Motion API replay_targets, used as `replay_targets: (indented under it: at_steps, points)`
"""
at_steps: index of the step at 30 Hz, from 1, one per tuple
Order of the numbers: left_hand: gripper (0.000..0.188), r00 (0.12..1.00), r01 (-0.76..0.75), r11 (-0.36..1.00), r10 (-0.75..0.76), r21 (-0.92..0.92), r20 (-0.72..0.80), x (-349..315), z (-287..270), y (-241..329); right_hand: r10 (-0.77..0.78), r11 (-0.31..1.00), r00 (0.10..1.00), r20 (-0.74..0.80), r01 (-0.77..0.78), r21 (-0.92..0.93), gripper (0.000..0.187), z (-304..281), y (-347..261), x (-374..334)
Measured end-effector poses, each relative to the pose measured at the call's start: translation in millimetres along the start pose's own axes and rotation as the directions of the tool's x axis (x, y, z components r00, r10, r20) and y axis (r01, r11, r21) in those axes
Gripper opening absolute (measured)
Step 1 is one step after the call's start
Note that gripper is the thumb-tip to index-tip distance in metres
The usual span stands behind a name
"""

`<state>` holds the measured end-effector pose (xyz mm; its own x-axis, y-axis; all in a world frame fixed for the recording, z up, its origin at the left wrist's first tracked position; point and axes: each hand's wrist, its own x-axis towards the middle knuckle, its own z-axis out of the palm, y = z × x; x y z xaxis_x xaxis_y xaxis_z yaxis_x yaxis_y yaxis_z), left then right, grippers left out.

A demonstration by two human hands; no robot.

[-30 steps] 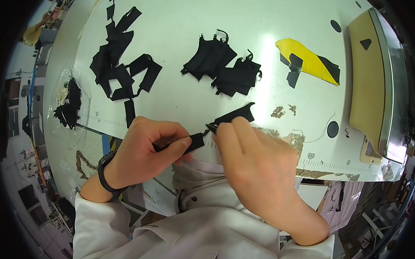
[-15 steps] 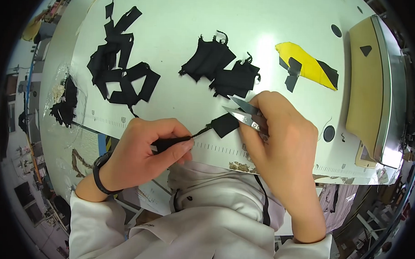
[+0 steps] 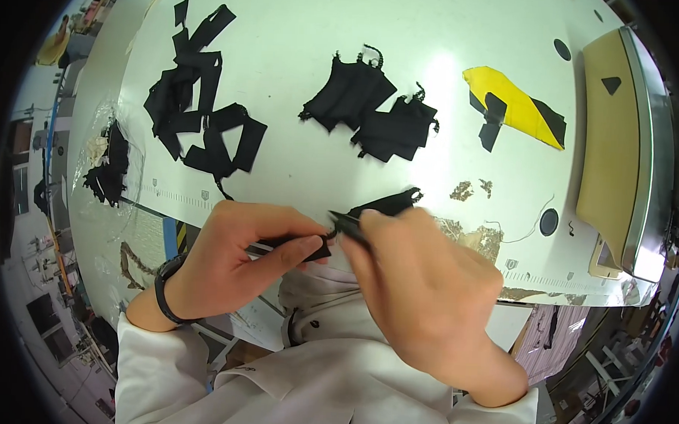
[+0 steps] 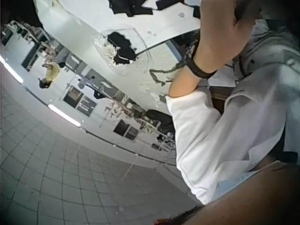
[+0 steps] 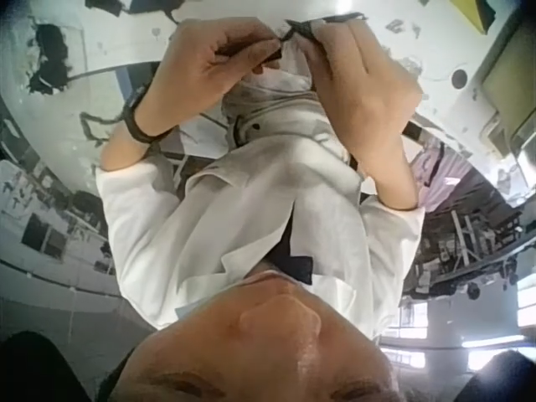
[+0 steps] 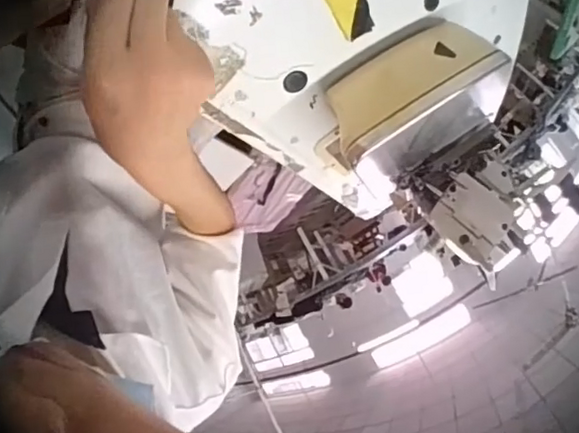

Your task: Inspecting and sorting small black fabric pieces using thread snips at a textile manufacturing workstation.

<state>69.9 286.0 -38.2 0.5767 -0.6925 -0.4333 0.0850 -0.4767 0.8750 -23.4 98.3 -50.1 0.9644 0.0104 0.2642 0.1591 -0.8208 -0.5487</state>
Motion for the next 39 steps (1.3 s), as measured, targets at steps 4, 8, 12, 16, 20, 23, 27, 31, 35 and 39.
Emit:
replay_targets:
  at_steps: [4, 8, 12, 16, 20, 23, 27, 31, 35, 39]
  points:
    - [0.007, 0.981, -0.194, 0.980, 0.195, 0.031, -0.020, -7.7, 6.4, 4.1, 0.241, 0.726, 0.915, 0.324, -0.392, 0.565, 0.025, -12.4, -3.3, -12.4]
    - [0.015, 0.989, -0.147, 0.987, 0.145, -0.064, -0.025, -9.9, 7.5, 7.9, 0.330, 0.605, 0.889, 0.318, -0.458, 0.651, 0.017, -11.3, 3.4, -15.3]
    - [0.007, 0.982, -0.169, 0.945, 0.187, 0.279, -0.037, -7.1, -8.6, 2.6, 0.362, 0.837, 0.929, 0.074, -0.359, 0.412, 0.016, -13.8, 19.0, -5.0]
    - [0.005, 0.979, -0.150, 0.954, 0.180, 0.261, -0.096, -5.3, -7.0, -3.6, 0.218, 0.972, 0.974, 0.062, -0.223, 0.080, 0.023, -7.4, 29.4, 2.7]
    - [0.005, 0.989, -0.098, 0.976, 0.117, 0.193, -0.093, -3.4, -7.4, -2.1, 0.207, 0.978, 0.977, -0.050, -0.204, 0.050, 0.027, -7.1, 16.9, 1.5]
    - [0.005, 0.987, -0.122, 0.982, 0.136, 0.147, -0.088, -2.6, -7.6, 1.3, 0.009, 0.994, 1.000, -0.011, -0.010, -0.106, 0.032, -20.1, 3.8, -3.6]
    - [0.005, 0.989, -0.108, 0.980, 0.123, 0.167, -0.084, -4.9, -5.5, 2.7, -0.103, 0.984, 0.995, 0.009, 0.104, -0.148, 0.020, -0.1, -5.7, 3.9]
    - [0.007, 0.985, -0.120, 0.975, 0.141, 0.187, -0.103, -7.3, -4.1, 3.3, -0.070, 0.983, 0.998, -0.010, 0.067, -0.171, 0.017, 1.4, -3.3, 4.8]
    - [0.010, 0.930, -0.277, 0.907, 0.336, 0.318, -0.148, -3.9, -12.0, 4.6, 0.258, 0.924, 0.966, -0.014, -0.242, 0.297, 0.037, -13.6, -1.4, -9.3]
    - [0.013, 0.922, -0.364, 0.904, 0.383, 0.224, -0.046, -9.6, -2.8, 10.9, 0.194, 0.747, 0.937, 0.290, -0.333, 0.576, 0.026, -15.0, -3.8, -7.3]
